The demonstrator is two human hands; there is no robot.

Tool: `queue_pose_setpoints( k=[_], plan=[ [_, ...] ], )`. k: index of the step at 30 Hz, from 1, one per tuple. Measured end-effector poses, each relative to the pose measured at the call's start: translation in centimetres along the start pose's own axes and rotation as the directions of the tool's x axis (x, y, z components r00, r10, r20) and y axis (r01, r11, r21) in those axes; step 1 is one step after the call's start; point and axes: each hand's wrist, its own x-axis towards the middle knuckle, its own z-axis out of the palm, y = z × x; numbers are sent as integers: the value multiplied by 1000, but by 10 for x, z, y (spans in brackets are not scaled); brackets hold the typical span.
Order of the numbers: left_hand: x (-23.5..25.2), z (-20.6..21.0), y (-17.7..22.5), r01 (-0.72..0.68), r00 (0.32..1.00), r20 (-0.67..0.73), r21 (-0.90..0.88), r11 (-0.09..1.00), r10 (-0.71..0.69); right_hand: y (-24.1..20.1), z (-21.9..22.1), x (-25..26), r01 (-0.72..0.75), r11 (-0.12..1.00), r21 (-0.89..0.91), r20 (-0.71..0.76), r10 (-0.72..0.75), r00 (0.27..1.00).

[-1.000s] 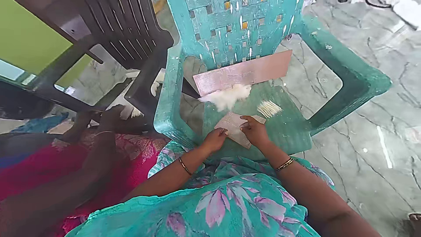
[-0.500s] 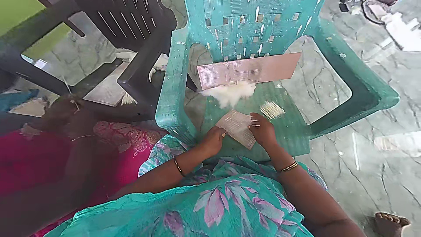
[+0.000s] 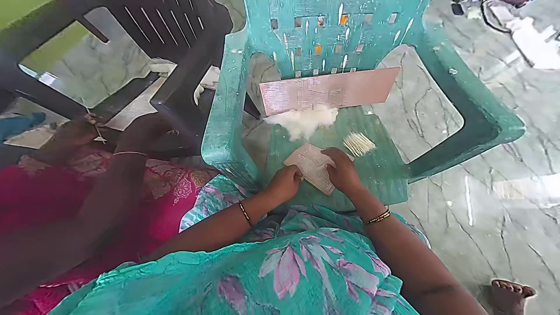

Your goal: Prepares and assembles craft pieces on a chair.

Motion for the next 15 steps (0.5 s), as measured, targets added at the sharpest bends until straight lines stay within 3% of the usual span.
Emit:
queue_pose_setpoints(
  k=[5, 9, 15],
  plan=[
    [4, 3, 4, 52, 998, -20, 53, 997, -51, 3, 9, 16, 277, 945, -172, 312, -215, 926],
    [5, 2, 9, 90, 996, 1, 87, 992, -90, 9, 1, 9, 324, 897, -301, 529, -126, 839],
    [-1, 6, 8, 51, 992, 110, 108, 993, -63, 10, -26, -31, 323, 890, -321, 643, -45, 765]
  ],
)
